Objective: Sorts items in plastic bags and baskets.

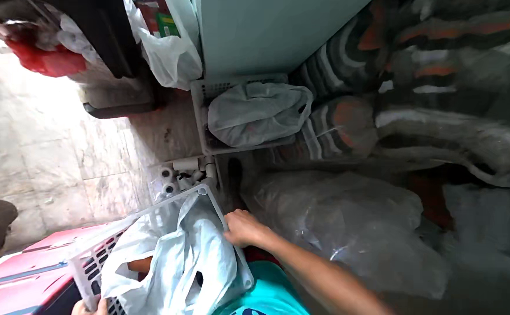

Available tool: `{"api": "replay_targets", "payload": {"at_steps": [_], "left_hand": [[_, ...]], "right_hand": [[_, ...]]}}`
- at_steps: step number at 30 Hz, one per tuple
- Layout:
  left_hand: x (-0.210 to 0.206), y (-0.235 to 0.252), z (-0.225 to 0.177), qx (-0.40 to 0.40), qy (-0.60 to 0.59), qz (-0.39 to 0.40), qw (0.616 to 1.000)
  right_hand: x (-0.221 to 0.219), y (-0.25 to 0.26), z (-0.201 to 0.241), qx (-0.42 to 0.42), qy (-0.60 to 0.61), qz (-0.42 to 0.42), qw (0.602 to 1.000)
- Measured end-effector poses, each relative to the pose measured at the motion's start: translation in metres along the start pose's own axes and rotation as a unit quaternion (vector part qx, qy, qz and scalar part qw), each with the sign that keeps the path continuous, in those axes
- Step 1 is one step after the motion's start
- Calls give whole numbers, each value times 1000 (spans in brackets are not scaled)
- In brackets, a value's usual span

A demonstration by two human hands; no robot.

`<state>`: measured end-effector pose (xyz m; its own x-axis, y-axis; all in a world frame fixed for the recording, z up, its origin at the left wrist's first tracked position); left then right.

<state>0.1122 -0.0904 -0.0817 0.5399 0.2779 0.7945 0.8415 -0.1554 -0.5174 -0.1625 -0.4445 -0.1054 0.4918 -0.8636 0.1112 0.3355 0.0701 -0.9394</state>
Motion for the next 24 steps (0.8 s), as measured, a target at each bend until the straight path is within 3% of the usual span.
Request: {"api": "replay_targets", "payload": {"at_steps": [5,16,21,24], "left_hand": [[-15,30,39,74,-17,11,997],[-132,150,-19,16,-16,100,995],[-169,180,-38,52,-7,113,992],[-173,189,-40,78,5,104,991]], "right_hand": [[-15,27,18,-43,-20,-11,999],[-12,153,-61,-107,77,-126,983],[4,183,-86,-147,73,-78,983],[12,186,-83,-128,81,-59,987]]}}
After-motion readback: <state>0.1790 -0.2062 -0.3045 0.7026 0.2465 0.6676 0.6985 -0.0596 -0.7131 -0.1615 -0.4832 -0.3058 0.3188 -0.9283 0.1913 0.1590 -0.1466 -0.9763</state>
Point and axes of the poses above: each hand's wrist, its own y-axis towards the middle knuckle, its own x-axis out of the back of the hand, z = x × y, the point moved 8 cm from there along y, towards the middle knuckle, and after that the axes turned 15 degrees about -y, right-handed, at the moved point
